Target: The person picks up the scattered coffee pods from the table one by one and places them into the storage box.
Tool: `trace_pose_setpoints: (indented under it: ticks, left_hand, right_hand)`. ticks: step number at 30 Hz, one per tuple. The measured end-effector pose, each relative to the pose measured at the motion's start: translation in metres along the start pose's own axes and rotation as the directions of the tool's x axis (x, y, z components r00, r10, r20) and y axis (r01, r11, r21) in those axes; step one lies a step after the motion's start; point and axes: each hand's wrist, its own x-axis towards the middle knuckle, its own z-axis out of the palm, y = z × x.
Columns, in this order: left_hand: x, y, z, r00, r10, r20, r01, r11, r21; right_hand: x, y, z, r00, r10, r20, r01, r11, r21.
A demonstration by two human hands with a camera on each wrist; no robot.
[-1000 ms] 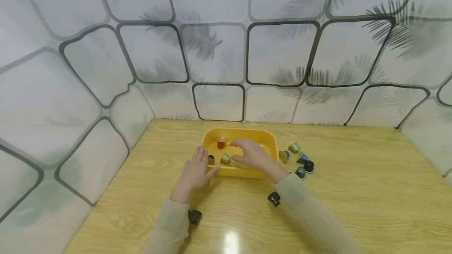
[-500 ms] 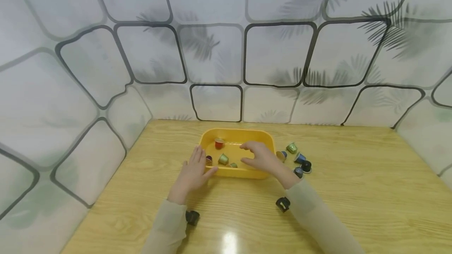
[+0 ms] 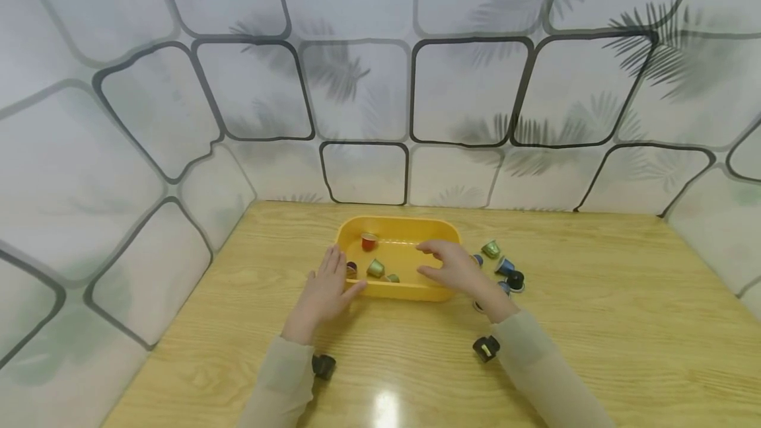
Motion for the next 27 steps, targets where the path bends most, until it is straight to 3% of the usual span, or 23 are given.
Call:
trace_pose_setpoints:
  ticks: [27]
  left_hand:
    - [0.000,-0.001,0.000,1.000,-0.001,0.005,0.001,1.000,-0.010]
  right_hand:
    - [-0.018,0.027,-0.018,0.995,0.058,-0.079,-0.051,0.995,0.088]
